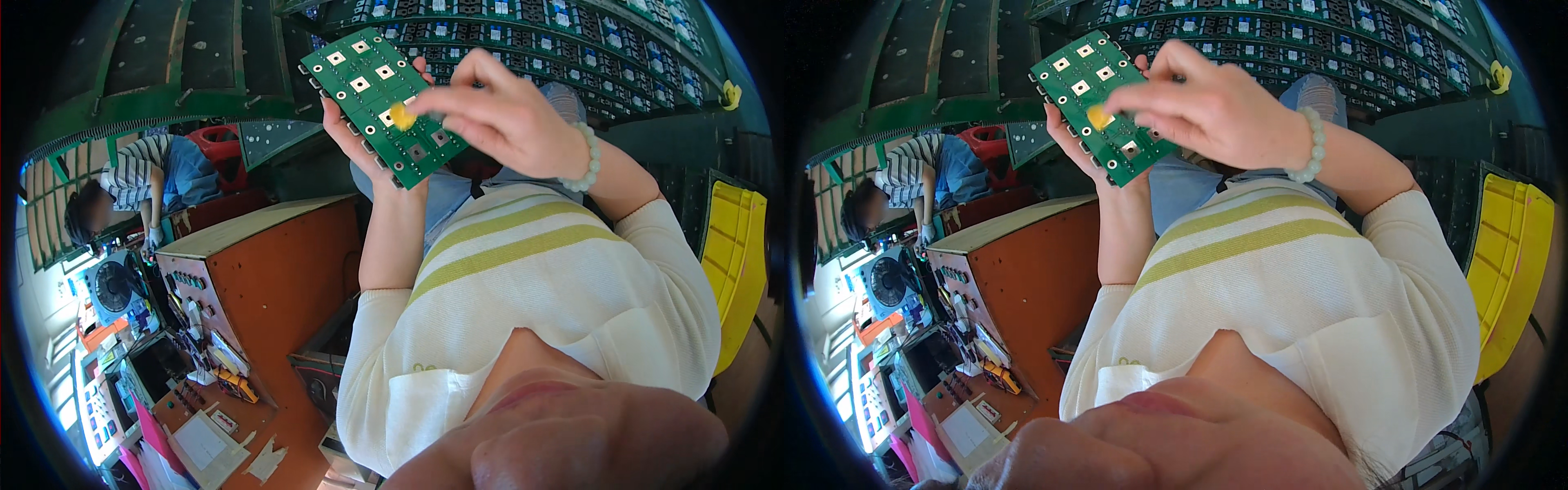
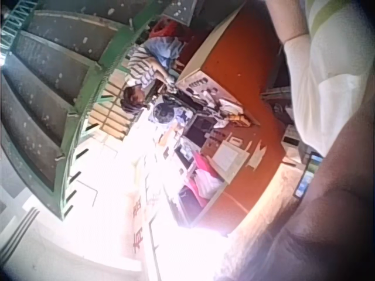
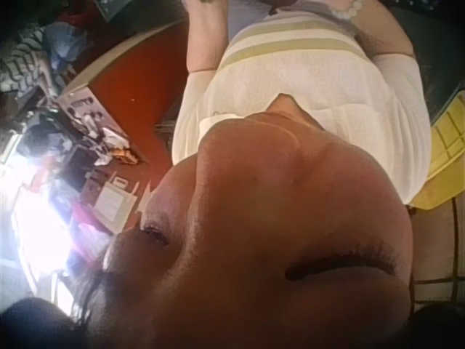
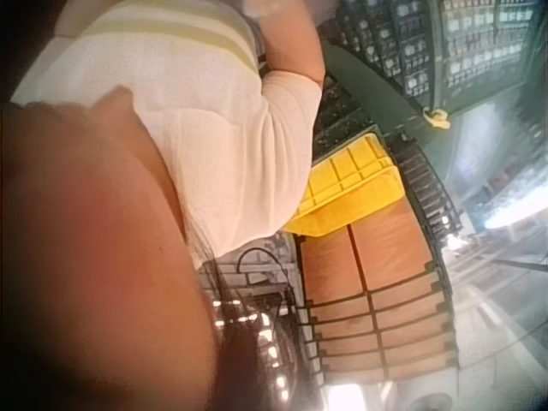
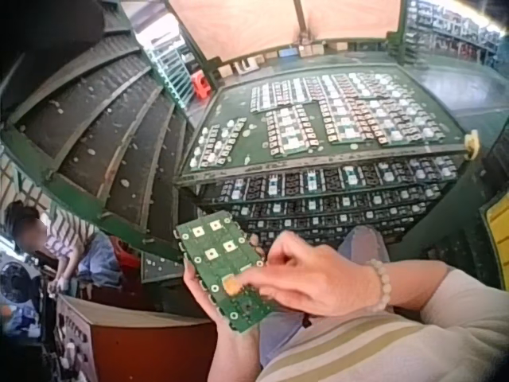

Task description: The person holds a green circuit board and wipes its surface with a yellow cloth. They flip the board over to clean the other side, then use a small tool to scrape or clean specific components. The person repeats this process with multiple boards, placing them on a nearby rack after cleaning.

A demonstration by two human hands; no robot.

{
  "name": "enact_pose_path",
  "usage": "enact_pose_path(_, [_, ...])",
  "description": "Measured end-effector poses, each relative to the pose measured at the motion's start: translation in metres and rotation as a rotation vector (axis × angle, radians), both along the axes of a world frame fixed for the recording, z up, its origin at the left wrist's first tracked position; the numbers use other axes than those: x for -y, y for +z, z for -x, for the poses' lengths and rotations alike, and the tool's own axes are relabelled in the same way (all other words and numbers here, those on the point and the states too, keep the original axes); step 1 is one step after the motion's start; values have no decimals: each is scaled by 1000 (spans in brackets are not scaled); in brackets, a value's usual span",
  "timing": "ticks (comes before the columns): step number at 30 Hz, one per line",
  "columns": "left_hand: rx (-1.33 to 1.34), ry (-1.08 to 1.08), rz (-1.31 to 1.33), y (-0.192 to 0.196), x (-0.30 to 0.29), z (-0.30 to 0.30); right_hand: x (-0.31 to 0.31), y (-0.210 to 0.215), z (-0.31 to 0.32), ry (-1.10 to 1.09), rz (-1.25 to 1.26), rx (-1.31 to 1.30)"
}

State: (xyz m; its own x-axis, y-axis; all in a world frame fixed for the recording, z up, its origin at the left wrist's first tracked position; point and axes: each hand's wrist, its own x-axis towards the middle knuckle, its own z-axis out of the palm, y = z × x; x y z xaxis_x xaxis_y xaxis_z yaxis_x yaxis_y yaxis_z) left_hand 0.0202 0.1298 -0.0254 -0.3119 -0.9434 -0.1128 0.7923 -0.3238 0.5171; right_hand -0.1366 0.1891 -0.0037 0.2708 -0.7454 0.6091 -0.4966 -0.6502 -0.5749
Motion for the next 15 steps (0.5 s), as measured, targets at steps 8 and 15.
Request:
enact_pose_path(8, [-457,-448,47,-16,9,0,0,-1,58,-276,-20,134])
enact_pose_path(15, [-431,-540,67,-3,9,22,-39,-40,156,-626,-163,503])
